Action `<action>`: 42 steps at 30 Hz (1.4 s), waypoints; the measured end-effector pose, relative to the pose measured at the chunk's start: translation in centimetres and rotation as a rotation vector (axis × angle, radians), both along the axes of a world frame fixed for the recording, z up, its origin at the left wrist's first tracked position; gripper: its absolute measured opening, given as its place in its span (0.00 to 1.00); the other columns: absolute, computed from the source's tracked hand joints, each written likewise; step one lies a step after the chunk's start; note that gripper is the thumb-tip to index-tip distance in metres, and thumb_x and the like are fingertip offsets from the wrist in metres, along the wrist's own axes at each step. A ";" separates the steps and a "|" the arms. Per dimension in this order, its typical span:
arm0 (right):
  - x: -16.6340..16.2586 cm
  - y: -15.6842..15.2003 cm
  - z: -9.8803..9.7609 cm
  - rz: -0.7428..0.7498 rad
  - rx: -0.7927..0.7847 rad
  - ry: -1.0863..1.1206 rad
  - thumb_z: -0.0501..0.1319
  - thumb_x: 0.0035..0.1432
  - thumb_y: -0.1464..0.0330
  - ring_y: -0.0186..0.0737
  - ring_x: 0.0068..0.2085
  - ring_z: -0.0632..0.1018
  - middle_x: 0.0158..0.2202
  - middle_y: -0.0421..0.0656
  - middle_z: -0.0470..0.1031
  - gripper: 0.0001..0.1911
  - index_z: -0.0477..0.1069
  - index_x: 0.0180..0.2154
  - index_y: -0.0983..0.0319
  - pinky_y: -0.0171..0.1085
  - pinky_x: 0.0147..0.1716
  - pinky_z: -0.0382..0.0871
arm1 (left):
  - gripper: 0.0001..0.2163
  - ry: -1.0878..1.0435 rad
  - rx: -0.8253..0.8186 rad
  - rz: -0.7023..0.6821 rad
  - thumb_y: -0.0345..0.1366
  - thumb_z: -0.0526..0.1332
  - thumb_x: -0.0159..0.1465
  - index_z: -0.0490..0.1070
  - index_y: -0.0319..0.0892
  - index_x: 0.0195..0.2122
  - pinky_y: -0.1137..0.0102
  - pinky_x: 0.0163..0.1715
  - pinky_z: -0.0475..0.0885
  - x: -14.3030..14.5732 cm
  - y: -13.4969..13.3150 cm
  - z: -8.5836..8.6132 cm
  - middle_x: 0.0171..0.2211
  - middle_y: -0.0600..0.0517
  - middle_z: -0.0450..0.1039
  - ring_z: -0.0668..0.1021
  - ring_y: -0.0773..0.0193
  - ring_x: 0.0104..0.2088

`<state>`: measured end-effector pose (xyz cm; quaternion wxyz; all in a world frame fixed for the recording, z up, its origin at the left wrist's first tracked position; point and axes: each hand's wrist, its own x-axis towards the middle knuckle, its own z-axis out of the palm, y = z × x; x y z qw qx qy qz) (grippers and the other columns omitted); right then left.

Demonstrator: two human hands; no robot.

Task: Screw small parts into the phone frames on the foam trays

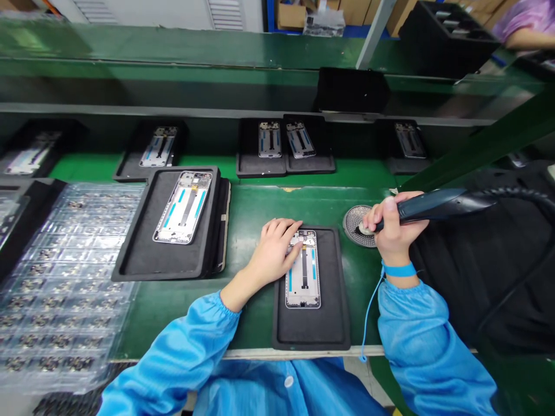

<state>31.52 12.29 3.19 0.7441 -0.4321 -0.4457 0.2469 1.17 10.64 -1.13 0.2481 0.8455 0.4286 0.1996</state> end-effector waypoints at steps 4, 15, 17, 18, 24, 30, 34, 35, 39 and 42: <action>-0.1 0.0 -0.3 -0.007 -0.019 -0.004 0.87 0.70 0.43 0.37 0.19 0.69 0.25 0.27 0.68 0.32 0.70 0.46 0.49 0.40 0.21 0.72 | 0.27 0.001 -0.007 -0.004 0.42 0.60 0.90 0.78 0.42 0.86 0.36 0.83 0.75 0.3 -1.2 0.2 0.75 0.34 0.83 0.79 0.36 0.77; -2.5 -1.4 3.3 0.033 0.043 -0.005 0.85 0.73 0.46 0.36 0.18 0.68 0.25 0.26 0.69 0.30 0.67 0.46 0.49 0.38 0.19 0.72 | 0.24 -0.030 -0.218 0.092 0.40 0.69 0.85 0.85 0.48 0.80 0.40 0.71 0.75 -0.6 -1.0 1.8 0.71 0.39 0.89 0.80 0.36 0.69; -4.7 -1.8 4.4 0.112 0.067 0.019 0.84 0.75 0.47 0.35 0.17 0.67 0.25 0.25 0.69 0.28 0.67 0.47 0.49 0.38 0.19 0.73 | 0.23 -0.040 -0.248 0.093 0.40 0.70 0.85 0.86 0.49 0.79 0.40 0.71 0.74 -0.4 -0.7 2.0 0.70 0.39 0.89 0.80 0.36 0.69; -5.9 -1.9 4.7 0.164 0.059 0.026 0.84 0.76 0.47 0.34 0.16 0.67 0.25 0.25 0.69 0.28 0.67 0.47 0.49 0.38 0.19 0.73 | 0.23 -0.046 -0.253 0.096 0.40 0.70 0.85 0.86 0.49 0.79 0.40 0.71 0.74 -0.4 -0.7 2.0 0.70 0.39 0.89 0.80 0.36 0.69; -10.9 -1.6 3.3 0.356 -0.042 0.026 0.83 0.75 0.42 0.33 0.16 0.67 0.25 0.24 0.69 0.31 0.65 0.47 0.48 0.37 0.18 0.73 | 0.23 -0.056 -0.232 0.088 0.42 0.69 0.87 0.86 0.51 0.79 0.40 0.70 0.74 0.0 -1.1 1.9 0.70 0.40 0.89 0.80 0.37 0.67; -11.0 -1.5 2.3 0.404 -0.037 -0.023 0.83 0.78 0.46 0.34 0.16 0.67 0.25 0.25 0.70 0.27 0.68 0.47 0.48 0.38 0.17 0.71 | 0.24 -0.059 -0.250 0.073 0.41 0.69 0.86 0.86 0.47 0.80 0.40 0.71 0.73 0.4 -1.2 2.3 0.70 0.39 0.88 0.79 0.36 0.67; -11.0 -1.6 2.3 0.392 -0.044 -0.054 0.83 0.77 0.45 0.36 0.15 0.64 0.24 0.26 0.69 0.27 0.69 0.46 0.47 0.42 0.15 0.69 | 0.24 -0.074 -0.254 0.070 0.41 0.69 0.86 0.85 0.49 0.80 0.39 0.72 0.72 0.6 -1.3 2.4 0.70 0.39 0.88 0.79 0.36 0.68; -11.1 -1.6 2.3 0.389 -0.056 -0.065 0.83 0.77 0.44 0.37 0.15 0.64 0.24 0.27 0.69 0.28 0.69 0.46 0.47 0.42 0.15 0.69 | 0.24 -0.075 -0.256 0.070 0.41 0.69 0.86 0.85 0.49 0.80 0.39 0.72 0.72 0.7 -1.3 2.4 0.69 0.39 0.88 0.79 0.36 0.68; -11.3 -1.8 2.0 0.433 -0.075 -0.073 0.85 0.75 0.45 0.36 0.17 0.66 0.26 0.26 0.69 0.29 0.69 0.46 0.48 0.43 0.18 0.73 | 0.25 -0.053 -0.260 0.077 0.40 0.69 0.86 0.84 0.49 0.82 0.39 0.71 0.73 0.8 -1.4 2.6 0.69 0.39 0.88 0.79 0.35 0.68; -11.4 -1.9 1.8 0.482 -0.082 -0.093 0.85 0.76 0.50 0.35 0.19 0.69 0.27 0.26 0.70 0.26 0.70 0.46 0.49 0.42 0.23 0.79 | 0.25 -0.036 -0.248 0.079 0.40 0.68 0.87 0.82 0.49 0.83 0.39 0.71 0.74 0.8 -1.6 2.6 0.70 0.39 0.88 0.79 0.35 0.68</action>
